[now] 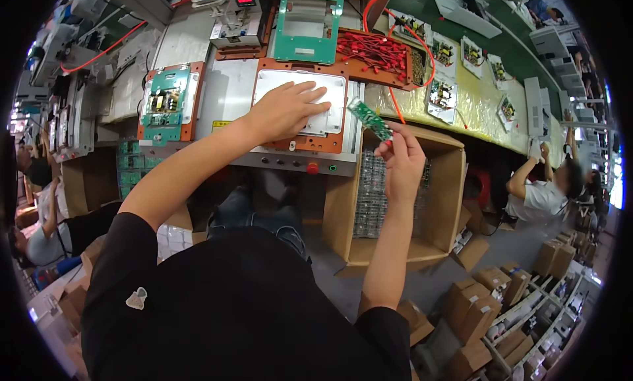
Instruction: Assemble electronic components and circuit boards into housings and test them on an assembly line.
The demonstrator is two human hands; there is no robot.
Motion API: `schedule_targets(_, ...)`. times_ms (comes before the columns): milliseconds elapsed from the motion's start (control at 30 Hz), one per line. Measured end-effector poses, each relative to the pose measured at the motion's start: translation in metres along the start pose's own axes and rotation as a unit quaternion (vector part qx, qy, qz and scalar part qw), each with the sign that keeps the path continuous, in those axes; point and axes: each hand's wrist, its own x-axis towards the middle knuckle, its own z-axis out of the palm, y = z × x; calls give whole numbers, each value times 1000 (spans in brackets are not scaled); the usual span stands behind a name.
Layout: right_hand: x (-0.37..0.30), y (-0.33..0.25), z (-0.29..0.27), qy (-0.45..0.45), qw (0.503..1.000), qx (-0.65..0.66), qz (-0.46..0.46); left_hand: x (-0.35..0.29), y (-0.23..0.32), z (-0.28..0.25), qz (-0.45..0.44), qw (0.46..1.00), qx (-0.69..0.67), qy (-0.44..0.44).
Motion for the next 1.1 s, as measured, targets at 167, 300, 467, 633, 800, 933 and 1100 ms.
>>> schedule_targets(167, 24, -8, 41, -94, 993, -53, 46, 9, -15, -8, -87, 963, -238, 87)
schedule_targets(300, 36, 12, 76, -164, 968, -162, 103, -36, 0, -51, -164, 882, -420, 134)
schedule_targets(467, 47, 15, 88, -167, 957, -180, 156, -42, -15, -28, -188, 907, -354, 129)
schedule_targets(633, 50, 7, 82, -136, 951, -228, 156, -41, -10, -27, -181, 916, -340, 108)
schedule_targets(800, 39, 3, 93, -148, 944, -266, 131, -48, -15, -17, -73, 957, -246, 132)
schedule_targets(933, 32, -5, 91, -140, 911, -379, 80, -48, -4, -10, -70, 957, -236, 151)
schedule_targets(1100, 59, -2, 77, -66, 870, -470, -134, -56, 18, -17, -105, 950, -158, 248)
